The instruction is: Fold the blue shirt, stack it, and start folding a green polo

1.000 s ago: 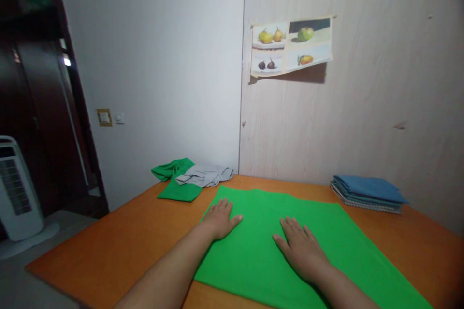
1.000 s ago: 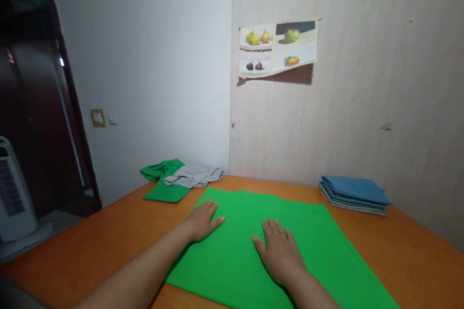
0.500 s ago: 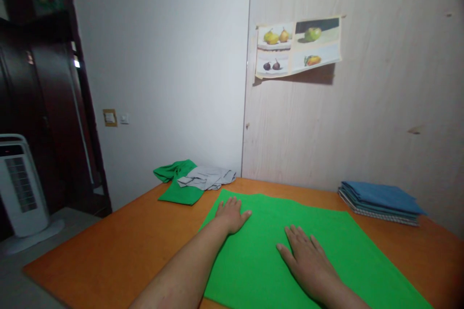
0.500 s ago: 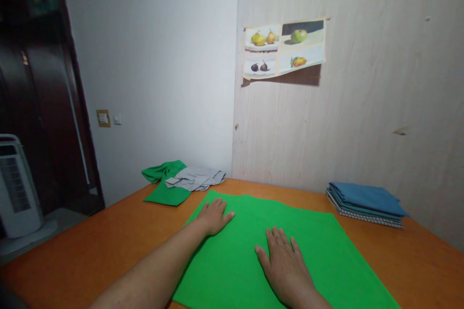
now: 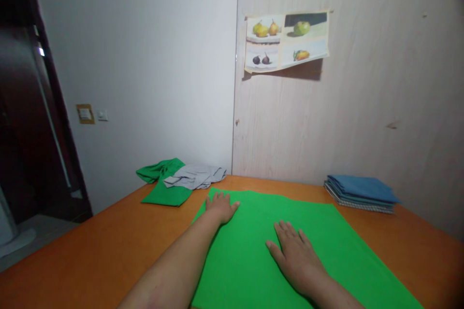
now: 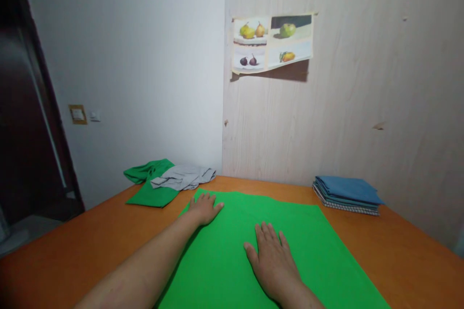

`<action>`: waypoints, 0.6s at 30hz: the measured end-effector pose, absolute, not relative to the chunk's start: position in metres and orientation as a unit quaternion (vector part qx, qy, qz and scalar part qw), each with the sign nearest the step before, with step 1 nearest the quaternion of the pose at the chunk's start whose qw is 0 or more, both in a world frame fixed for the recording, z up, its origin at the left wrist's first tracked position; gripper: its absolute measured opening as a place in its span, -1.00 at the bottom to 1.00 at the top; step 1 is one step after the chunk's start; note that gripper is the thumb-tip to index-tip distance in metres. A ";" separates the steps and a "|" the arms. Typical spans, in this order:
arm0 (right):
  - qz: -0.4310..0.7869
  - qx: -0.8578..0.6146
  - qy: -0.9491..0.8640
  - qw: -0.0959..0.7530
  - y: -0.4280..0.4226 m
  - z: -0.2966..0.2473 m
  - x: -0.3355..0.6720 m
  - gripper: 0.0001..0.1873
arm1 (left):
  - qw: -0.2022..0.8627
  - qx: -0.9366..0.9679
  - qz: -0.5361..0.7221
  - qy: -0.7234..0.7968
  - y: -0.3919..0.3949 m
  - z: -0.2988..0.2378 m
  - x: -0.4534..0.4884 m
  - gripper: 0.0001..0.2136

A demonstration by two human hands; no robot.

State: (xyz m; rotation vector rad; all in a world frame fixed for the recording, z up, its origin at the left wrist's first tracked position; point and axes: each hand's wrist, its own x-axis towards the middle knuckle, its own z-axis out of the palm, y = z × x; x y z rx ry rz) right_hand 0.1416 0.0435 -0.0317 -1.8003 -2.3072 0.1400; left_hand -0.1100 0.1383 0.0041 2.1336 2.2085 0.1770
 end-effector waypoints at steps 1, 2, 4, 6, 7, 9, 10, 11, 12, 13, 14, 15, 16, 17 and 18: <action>0.048 -0.611 -0.784 0.104 0.044 -0.032 0.142 -0.15 | 0.030 0.693 0.061 0.718 0.140 0.004 -0.107 -0.20; 0.048 -0.611 -0.784 0.102 0.044 -0.032 0.142 -0.15 | 0.026 0.698 0.066 0.713 0.140 0.003 -0.102 -0.20; 0.048 -0.612 -0.783 0.099 0.044 -0.031 0.142 -0.15 | 0.019 0.722 0.076 0.687 0.140 0.002 -0.093 -0.23; 0.049 -0.611 -0.783 0.100 0.043 -0.031 0.141 -0.15 | 0.026 0.756 0.079 0.649 0.138 0.000 -0.085 -0.24; 0.050 -0.611 -0.784 0.101 0.043 -0.030 0.141 -0.15 | 0.034 0.768 0.076 0.634 0.136 -0.001 -0.082 -0.23; 0.052 -0.610 -0.784 0.101 0.042 -0.028 0.141 -0.15 | 0.053 0.778 0.065 0.623 0.135 -0.001 -0.078 -0.21; 0.054 -0.610 -0.784 0.101 0.041 -0.027 0.140 -0.15 | 0.060 0.777 0.059 0.624 0.135 -0.001 -0.078 -0.20; 0.057 -0.611 -0.783 0.101 0.041 -0.026 0.140 -0.15 | 0.063 0.773 0.055 0.628 0.135 -0.001 -0.077 -0.20; 0.060 -0.612 -0.782 0.101 0.040 -0.025 0.140 -0.15 | 0.064 0.770 0.054 0.633 0.135 0.000 -0.077 -0.19; 0.063 -0.612 -0.781 0.102 0.040 -0.024 0.140 -0.15 | 0.062 0.767 0.056 0.636 0.136 0.000 -0.076 -0.18; 0.067 -0.613 -0.780 0.103 0.040 -0.022 0.139 -0.15 | 0.060 0.766 0.060 0.638 0.136 0.000 -0.076 -0.18; 0.070 -0.613 -0.780 0.104 0.039 -0.021 0.139 -0.15 | 0.057 0.765 0.063 0.638 0.137 0.000 -0.075 -0.18; 0.073 -0.614 -0.779 0.104 0.039 -0.020 0.139 -0.16 | 0.053 0.766 0.066 0.638 0.137 0.000 -0.075 -0.18; 0.076 -0.614 -0.779 0.103 0.039 -0.019 0.138 -0.16 | 0.051 0.767 0.068 0.636 0.137 0.000 -0.075 -0.19; 0.080 -0.613 -0.779 0.103 0.039 -0.018 0.138 -0.16 | 0.049 0.769 0.067 0.634 0.137 0.000 -0.075 -0.19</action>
